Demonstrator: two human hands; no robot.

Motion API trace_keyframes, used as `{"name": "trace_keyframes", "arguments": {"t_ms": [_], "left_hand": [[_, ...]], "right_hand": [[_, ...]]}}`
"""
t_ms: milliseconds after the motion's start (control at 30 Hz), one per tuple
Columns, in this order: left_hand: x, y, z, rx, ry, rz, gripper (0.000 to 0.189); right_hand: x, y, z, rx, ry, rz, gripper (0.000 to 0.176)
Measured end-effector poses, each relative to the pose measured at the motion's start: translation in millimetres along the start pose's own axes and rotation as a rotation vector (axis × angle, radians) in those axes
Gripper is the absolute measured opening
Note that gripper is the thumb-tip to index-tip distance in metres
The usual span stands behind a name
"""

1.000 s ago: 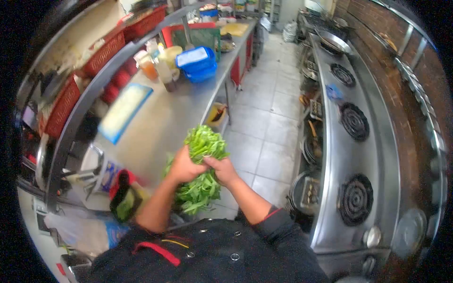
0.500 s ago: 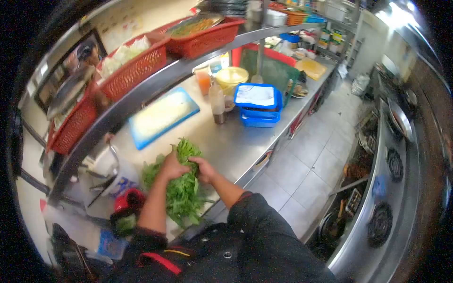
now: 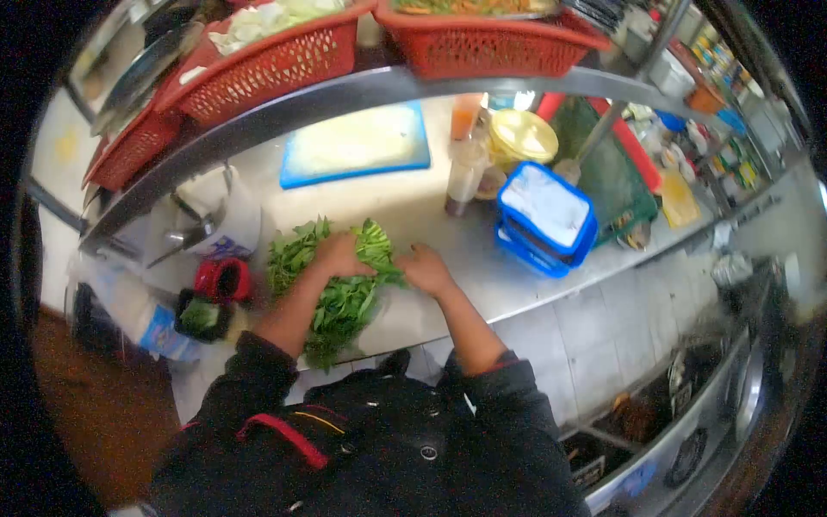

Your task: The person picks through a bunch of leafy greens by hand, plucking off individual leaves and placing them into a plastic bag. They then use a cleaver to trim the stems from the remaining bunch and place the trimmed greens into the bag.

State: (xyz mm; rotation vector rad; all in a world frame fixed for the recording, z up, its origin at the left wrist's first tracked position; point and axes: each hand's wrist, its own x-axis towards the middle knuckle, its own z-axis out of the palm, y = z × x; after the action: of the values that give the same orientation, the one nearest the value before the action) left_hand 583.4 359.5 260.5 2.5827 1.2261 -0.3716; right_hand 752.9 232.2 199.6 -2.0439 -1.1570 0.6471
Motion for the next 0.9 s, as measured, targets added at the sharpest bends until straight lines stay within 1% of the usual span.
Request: {"name": "trace_keyframes", "arguments": {"t_ms": [67,133,167,200,267,333,367,400,433,467,533,600,667,733,800,833,867,900], "left_hand": [[-6.2,3.5,-13.6,0.06,-0.071,-0.01,0.089],[-8.3,-1.5,-0.4,0.077,0.166,-0.031,0.088],[-15.2,5.9,-16.0,0.003,0.053,-0.098,0.095],[-30.7,18.1,-37.8,0.035,0.067,-0.071,0.099],[-41.6,25.1,-48.3,0.094,0.115,-0.149,0.099],[-44.6,17.3,-36.5,-0.014,0.38,-0.123,0.098],[-51.4,14.8,-39.7,-0.005,0.412,-0.134,0.098],[-61.6,19.8,-44.8,-0.058,0.5,-0.132,0.092],[-71.0,22.5,-45.5,-0.118,0.585,-0.124,0.086],[-79.3,21.4,-41.9,-0.124,0.604,-0.126,0.086],[-95.3,19.8,-29.5,-0.208,0.795,-0.143,0.067],[-129.8,22.4,-16.9,-0.311,0.943,-0.079,0.053],[-160.8,20.7,6.6,-0.387,1.018,-0.083,0.048],[-181.0,13.7,38.4,-0.505,0.996,-0.133,0.044],[-198.2,10.0,63.3,-0.462,1.109,-0.15,0.04],[-207.2,7.0,70.5,-0.467,1.114,-0.143,0.04],[-217.0,4.6,77.8,-0.522,1.099,-0.197,0.039],[-223.7,1.4,86.5,-0.578,1.078,-0.254,0.038]], "right_hand": [[-13.6,-31.7,-58.3,0.028,-0.254,-0.077,0.047],[-24.1,-49.4,-109.1,0.009,-0.323,-0.205,0.046],[-29.3,-58.6,-138.1,0.041,-0.334,-0.257,0.051],[-33.9,-68.8,-169.2,0.069,-0.342,-0.31,0.057],[-47.6,-90.3,-229.6,0.201,-0.289,-0.438,0.05],[-49.1,-118.0,-288.6,0.243,-0.384,-0.584,0.041],[-55.6,-132.7,-307.1,0.368,-0.332,-0.598,0.036],[-65.3,-148.3,-325.6,0.494,-0.284,-0.604,0.031],[-77.0,-172.0,-346.4,0.529,-0.272,-0.673,0.028],[-86.6,-196.0,-365.6,0.558,-0.263,-0.737,0.025],[-96.5,-235.9,-384.1,0.544,-0.071,-1.002,0.022],[-105.2,-279.4,-402.1,0.443,0.059,-1.19,0.022],[-118.7,-325.8,-420.4,0.088,0.432,-1.346,0.019],[-121.4,-375.3,-438.7,-0.163,0.975,-1.558,0.021],[-101.2,-418.8,-474.6,-0.074,1.13,-1.523,0.026],[-83.6,-442.8,-517.1,-0.346,1.251,-1.33,0.029],[-71.3,-460.6,-547.0,-0.607,1.345,-1.113,0.033],[-80.9,-479.2,-538.8,-0.564,1.24,-1.013,0.028]]}}
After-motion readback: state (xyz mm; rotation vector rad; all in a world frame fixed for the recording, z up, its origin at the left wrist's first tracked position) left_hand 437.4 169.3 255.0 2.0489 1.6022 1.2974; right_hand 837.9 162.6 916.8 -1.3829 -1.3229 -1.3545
